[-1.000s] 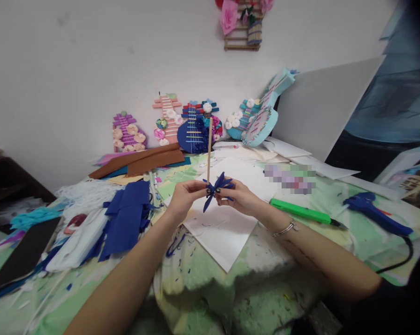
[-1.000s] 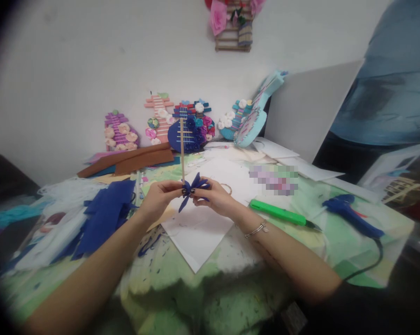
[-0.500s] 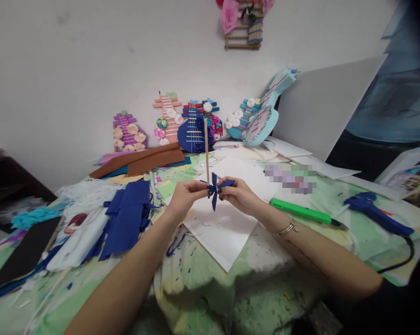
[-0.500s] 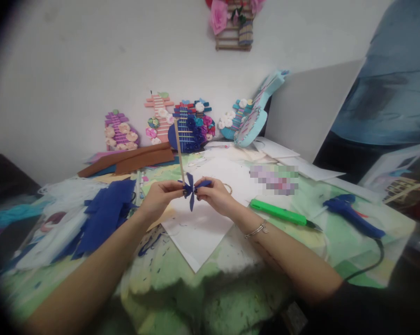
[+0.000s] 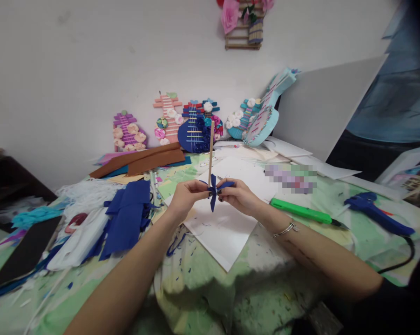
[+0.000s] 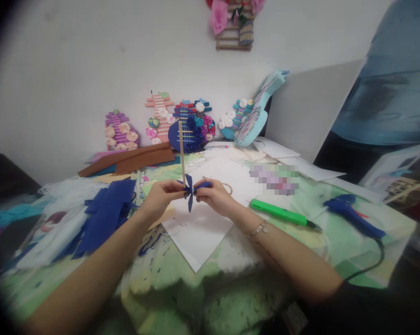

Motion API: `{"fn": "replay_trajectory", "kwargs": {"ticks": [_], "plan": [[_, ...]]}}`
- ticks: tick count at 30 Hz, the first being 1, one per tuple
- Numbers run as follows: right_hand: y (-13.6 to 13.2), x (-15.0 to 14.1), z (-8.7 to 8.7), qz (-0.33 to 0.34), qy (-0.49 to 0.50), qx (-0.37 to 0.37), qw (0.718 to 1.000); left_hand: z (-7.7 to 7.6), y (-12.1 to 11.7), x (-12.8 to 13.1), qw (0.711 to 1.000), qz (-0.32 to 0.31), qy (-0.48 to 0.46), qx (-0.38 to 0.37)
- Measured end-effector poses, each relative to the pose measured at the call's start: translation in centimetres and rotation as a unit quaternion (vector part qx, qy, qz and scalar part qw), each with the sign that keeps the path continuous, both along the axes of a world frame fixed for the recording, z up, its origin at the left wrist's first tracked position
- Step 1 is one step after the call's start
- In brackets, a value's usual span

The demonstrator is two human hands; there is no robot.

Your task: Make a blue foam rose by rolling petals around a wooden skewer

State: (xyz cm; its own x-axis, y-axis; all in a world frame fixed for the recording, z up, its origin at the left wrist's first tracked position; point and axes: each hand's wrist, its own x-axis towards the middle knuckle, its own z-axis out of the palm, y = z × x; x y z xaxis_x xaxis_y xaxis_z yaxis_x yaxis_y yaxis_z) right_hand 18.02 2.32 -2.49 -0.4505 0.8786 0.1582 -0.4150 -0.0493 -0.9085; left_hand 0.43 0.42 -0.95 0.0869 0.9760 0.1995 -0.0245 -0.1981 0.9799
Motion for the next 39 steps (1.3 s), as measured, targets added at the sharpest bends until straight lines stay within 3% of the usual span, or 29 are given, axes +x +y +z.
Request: {"fn": "replay_trajectory", "kwargs": {"ticks": [9,14,17,20,28,32,39], "plan": [[0.0,0.1,-0.1,0.004,-0.027,0.002,1.0,0.2,-0.1,0.1,1.0,0.002,0.008,-0.01],[0.2,0.6,0.0,-0.03,-0.07,0.115,0.99,0.4,-0.3,0.1,0.999,-0.023,0.035,-0.015],[0.1,0.9,0.4,-0.013,-0.084,0.183,0.979,0.4,-0.4,0.1,0.997,-0.055,0.048,-0.021],[0.0,1.0,0.5,-0.005,-0.115,0.207,0.972,0.2,-0.5,0.1,0.995,-0.072,0.066,-0.033],[0.5,0.9,-0.4,-0.059,-0.216,0.294,0.929,-0.2,-0.2,0.0,0.989,-0.108,0.089,-0.053],[0.7,0.9,-0.6,-0.059,-0.214,0.274,0.936,-0.3,-0.1,-0.1,0.988,-0.111,0.097,-0.041],[0.7,0.7,-0.7,0.002,-0.173,0.217,0.961,0.0,-0.3,-0.2,0.989,-0.111,0.086,-0.049]]}}
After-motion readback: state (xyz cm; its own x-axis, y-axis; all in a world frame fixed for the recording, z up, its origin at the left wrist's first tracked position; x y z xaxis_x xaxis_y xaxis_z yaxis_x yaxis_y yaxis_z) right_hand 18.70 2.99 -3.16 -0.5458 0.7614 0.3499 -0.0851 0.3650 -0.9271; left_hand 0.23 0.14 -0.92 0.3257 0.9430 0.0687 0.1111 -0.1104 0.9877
